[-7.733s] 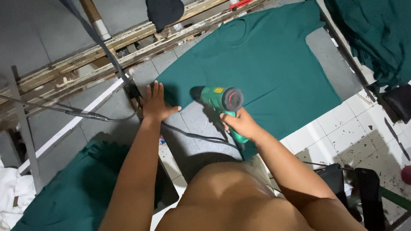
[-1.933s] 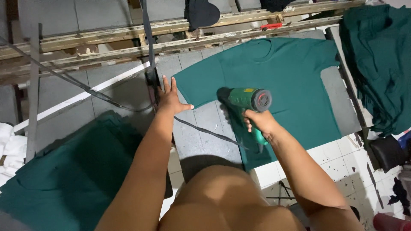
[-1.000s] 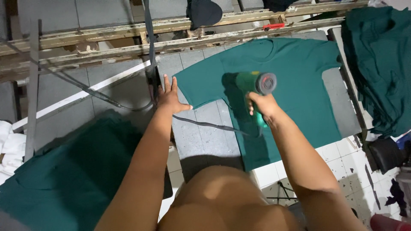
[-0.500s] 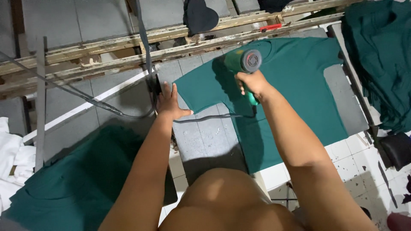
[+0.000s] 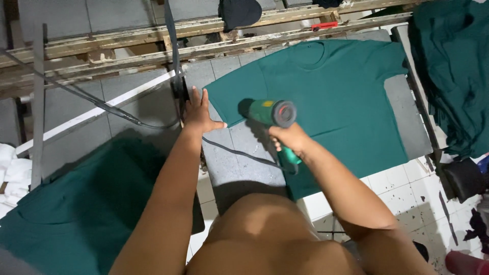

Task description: The person trims a portion of a green t-shirt using a utility knife and then uses a heat gun to apply heat to the garment.

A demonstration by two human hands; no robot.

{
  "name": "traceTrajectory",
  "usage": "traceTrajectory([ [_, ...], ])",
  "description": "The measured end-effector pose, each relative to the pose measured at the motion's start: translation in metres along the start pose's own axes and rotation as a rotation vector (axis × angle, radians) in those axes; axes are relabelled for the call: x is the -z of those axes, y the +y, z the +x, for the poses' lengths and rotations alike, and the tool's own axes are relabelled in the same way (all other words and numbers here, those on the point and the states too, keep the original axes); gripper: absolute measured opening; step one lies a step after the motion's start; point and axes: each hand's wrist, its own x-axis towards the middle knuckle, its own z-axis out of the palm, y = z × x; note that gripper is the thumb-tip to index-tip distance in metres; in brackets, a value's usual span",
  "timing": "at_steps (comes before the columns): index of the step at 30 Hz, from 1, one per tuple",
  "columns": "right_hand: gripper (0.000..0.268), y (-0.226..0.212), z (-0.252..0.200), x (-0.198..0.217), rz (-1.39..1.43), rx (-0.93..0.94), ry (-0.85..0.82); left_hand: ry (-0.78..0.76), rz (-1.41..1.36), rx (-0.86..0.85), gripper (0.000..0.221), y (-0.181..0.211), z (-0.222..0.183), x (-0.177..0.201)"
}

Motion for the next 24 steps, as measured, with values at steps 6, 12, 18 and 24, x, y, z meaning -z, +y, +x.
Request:
traceTrajectory([
  [6,0.014,-0.002,-0.012,-0.041,0.058,-0.006,-0.035,0.026,0.053,0.006,0.141,-0.001,0.005,-0.003],
  [12,0.015,-0.010,-0.015,-0.002,0.036,-0.005,0.090,0.023,0.040,0.025,0.137,0.001,0.002,-0.003],
  [18,0.017,-0.001,0.011,0.048,-0.012,0.108,0.232,0.010,0.042,0.056,0.137,0.002,0.004,-0.005],
  [24,0.015,-0.025,0.007,0.038,0.153,0.078,0.221,-0.016,0.070,0.077,0.139,0.003,0.005,-0.003],
])
